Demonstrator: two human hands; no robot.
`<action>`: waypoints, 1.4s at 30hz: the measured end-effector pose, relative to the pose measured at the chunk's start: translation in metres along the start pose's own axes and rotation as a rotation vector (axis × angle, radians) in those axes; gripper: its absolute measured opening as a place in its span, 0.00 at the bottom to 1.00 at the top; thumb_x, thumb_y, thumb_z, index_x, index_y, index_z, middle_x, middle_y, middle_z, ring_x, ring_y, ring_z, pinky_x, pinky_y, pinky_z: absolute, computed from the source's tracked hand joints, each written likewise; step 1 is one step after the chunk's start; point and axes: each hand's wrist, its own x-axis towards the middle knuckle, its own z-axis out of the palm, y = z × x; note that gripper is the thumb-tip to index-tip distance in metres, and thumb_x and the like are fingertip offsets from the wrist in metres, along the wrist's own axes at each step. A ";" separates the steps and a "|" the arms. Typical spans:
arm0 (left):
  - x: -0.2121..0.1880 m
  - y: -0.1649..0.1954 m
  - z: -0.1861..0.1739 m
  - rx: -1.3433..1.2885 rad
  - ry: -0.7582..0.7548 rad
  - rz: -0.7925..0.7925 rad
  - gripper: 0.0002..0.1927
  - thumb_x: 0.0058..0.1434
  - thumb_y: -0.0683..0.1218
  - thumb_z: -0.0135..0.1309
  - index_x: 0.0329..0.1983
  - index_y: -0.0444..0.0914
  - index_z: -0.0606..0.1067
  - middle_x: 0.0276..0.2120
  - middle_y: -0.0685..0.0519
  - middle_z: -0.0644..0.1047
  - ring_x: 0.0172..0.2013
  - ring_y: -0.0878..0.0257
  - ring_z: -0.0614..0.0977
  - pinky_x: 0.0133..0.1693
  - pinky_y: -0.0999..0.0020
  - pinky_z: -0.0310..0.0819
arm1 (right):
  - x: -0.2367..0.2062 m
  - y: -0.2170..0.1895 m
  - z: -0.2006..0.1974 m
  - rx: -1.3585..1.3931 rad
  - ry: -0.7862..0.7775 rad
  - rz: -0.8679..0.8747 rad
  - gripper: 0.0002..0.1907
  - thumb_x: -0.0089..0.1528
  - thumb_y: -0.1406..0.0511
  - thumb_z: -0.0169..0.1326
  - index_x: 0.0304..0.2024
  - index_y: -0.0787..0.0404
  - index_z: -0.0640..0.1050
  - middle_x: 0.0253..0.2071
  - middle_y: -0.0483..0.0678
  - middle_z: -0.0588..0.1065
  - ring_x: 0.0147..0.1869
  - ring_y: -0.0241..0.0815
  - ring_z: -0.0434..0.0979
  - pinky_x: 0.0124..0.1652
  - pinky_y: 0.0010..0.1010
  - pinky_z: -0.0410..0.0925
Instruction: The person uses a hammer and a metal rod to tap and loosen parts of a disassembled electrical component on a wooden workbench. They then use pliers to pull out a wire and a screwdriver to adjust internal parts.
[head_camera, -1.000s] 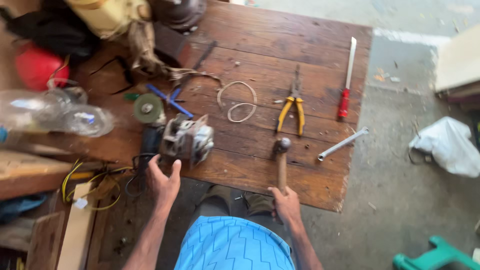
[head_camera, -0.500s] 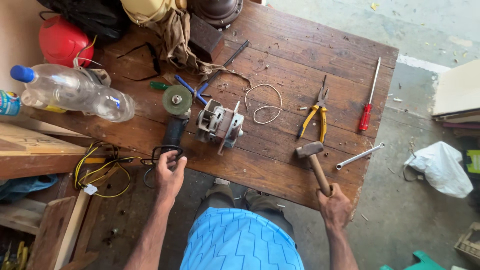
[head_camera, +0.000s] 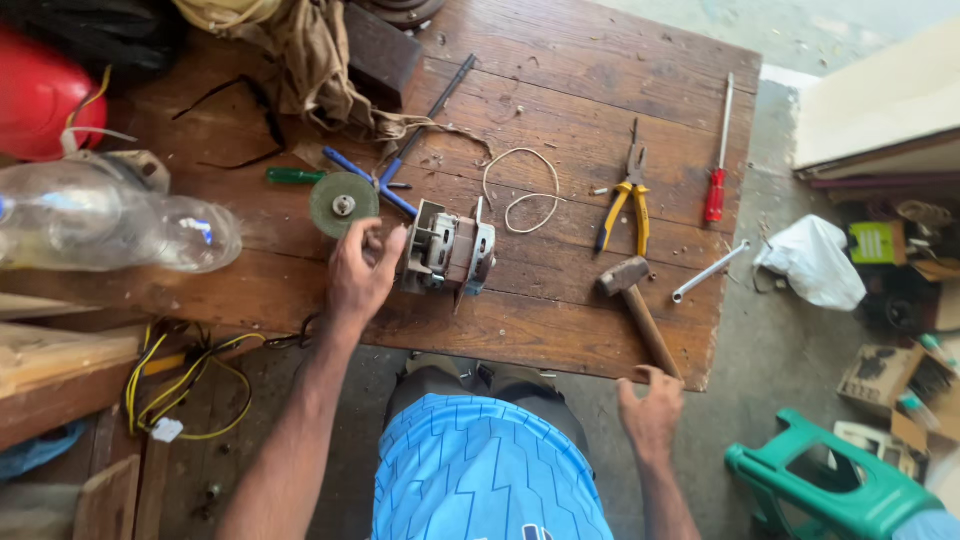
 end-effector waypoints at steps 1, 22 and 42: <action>0.010 0.004 -0.001 0.049 -0.058 -0.022 0.31 0.62 0.66 0.55 0.51 0.36 0.76 0.33 0.46 0.77 0.32 0.59 0.78 0.32 0.62 0.74 | -0.008 -0.009 0.000 0.053 -0.058 0.009 0.22 0.56 0.57 0.63 0.51 0.57 0.80 0.51 0.59 0.74 0.57 0.58 0.73 0.57 0.46 0.67; 0.035 0.076 0.011 0.523 -0.348 0.433 0.16 0.72 0.50 0.49 0.32 0.38 0.79 0.28 0.42 0.81 0.29 0.48 0.83 0.34 0.52 0.78 | -0.013 -0.236 0.004 0.294 -0.356 -0.479 0.21 0.63 0.54 0.59 0.31 0.67 0.76 0.29 0.63 0.77 0.35 0.63 0.79 0.38 0.51 0.71; -0.147 0.188 0.182 0.536 -0.183 0.148 0.24 0.61 0.62 0.56 0.27 0.37 0.77 0.26 0.44 0.81 0.32 0.47 0.83 0.35 0.49 0.76 | 0.107 0.084 -0.253 0.170 -0.688 -0.013 0.20 0.65 0.48 0.55 0.47 0.53 0.81 0.35 0.49 0.81 0.35 0.48 0.84 0.38 0.37 0.76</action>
